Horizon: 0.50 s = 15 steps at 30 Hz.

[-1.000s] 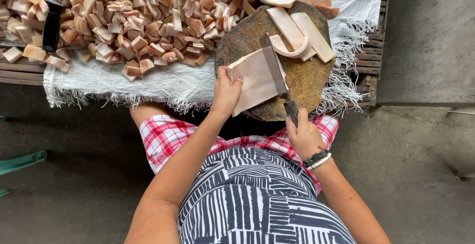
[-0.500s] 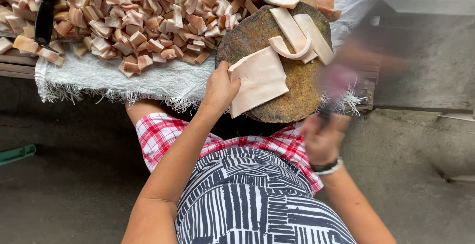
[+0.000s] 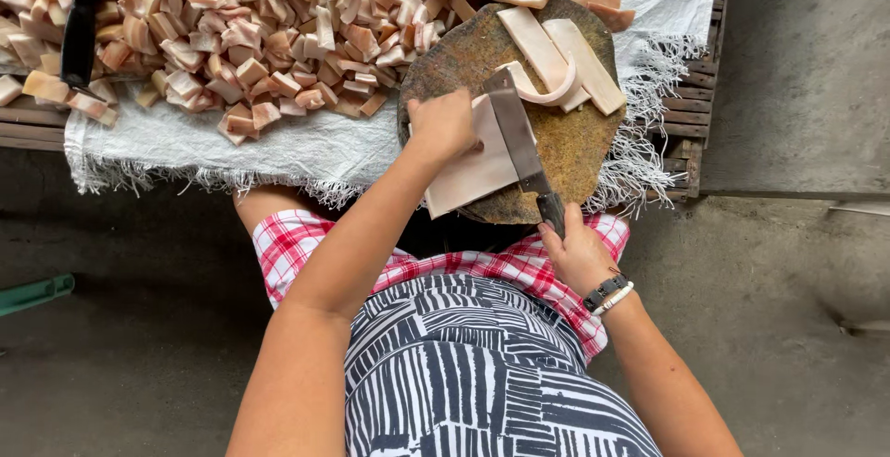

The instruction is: The person cuts large sheets of pork skin into long strips and then into small squares using a large cleaver on a wooden cutting board.

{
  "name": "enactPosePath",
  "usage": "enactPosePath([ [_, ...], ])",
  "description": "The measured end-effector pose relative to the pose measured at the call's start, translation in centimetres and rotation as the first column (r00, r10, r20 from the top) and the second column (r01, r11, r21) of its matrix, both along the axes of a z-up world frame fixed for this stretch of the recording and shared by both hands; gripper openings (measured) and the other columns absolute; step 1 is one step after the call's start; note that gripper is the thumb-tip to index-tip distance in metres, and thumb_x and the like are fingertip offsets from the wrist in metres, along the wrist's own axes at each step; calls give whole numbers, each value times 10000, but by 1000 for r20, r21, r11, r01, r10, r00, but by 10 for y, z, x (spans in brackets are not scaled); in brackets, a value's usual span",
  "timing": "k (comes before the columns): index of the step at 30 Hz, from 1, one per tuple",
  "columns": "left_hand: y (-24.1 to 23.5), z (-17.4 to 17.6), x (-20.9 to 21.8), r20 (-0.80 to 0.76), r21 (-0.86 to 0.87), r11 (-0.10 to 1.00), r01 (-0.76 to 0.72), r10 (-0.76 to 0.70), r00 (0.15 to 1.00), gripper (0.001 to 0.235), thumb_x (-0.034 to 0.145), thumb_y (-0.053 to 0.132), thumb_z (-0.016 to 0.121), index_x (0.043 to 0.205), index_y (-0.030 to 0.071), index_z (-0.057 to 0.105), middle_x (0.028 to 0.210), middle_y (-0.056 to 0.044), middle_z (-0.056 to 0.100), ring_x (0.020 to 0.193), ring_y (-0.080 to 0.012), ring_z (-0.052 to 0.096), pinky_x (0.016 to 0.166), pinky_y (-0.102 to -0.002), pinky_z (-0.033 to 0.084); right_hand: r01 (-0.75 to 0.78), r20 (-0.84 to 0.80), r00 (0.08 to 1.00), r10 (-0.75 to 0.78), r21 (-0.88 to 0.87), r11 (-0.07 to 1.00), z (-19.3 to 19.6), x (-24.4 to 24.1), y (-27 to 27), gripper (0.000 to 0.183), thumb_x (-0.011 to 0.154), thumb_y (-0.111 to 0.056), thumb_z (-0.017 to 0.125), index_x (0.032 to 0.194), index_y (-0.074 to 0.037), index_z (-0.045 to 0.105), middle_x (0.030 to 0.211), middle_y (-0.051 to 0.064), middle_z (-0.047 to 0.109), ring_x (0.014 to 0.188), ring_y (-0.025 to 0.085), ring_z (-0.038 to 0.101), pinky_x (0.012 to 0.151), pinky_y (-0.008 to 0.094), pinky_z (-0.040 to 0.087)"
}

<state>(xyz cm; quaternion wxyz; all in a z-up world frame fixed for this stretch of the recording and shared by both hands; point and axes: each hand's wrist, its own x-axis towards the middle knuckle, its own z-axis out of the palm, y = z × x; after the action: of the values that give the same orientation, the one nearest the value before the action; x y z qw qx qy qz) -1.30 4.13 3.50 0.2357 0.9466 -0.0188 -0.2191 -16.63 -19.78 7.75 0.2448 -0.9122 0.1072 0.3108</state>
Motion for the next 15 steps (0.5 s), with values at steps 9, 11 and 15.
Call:
enactPosePath([
  [9, -19, -10, -48, 404, 47, 981, 188, -191, 894, 120, 925, 122, 677, 1039, 150, 651, 908, -121, 736, 853, -318, 741, 730, -486, 568, -111, 143, 984, 104, 43, 993, -13, 43, 14, 353, 1004, -344, 523, 1109, -25, 414, 766, 261, 676, 687, 446, 673, 635, 547, 512],
  [11, -9, -8, -42, 330, 8, 994, 112, -108, 938, 174, 865, 136, 700, 1028, 139, 639, 925, -109, 734, 861, -332, 730, 722, -492, 562, -87, 142, 987, 70, 112, 990, -11, 41, 9, 351, 992, -355, 519, 1100, -36, 420, 738, 237, 673, 649, 422, 686, 591, 535, 522],
  [15, 1, -11, -28, 264, -40, 999, 19, -8, 964, 224, 831, 164, 729, 1041, 156, 650, 946, -90, 731, 891, -338, 718, 754, -486, 558, -82, 111, 991, 79, 25, 996, 3, -8, -14, 338, 990, -363, 531, 1081, -51, 437, 679, 225, 663, 622, 408, 676, 565, 521, 505],
])
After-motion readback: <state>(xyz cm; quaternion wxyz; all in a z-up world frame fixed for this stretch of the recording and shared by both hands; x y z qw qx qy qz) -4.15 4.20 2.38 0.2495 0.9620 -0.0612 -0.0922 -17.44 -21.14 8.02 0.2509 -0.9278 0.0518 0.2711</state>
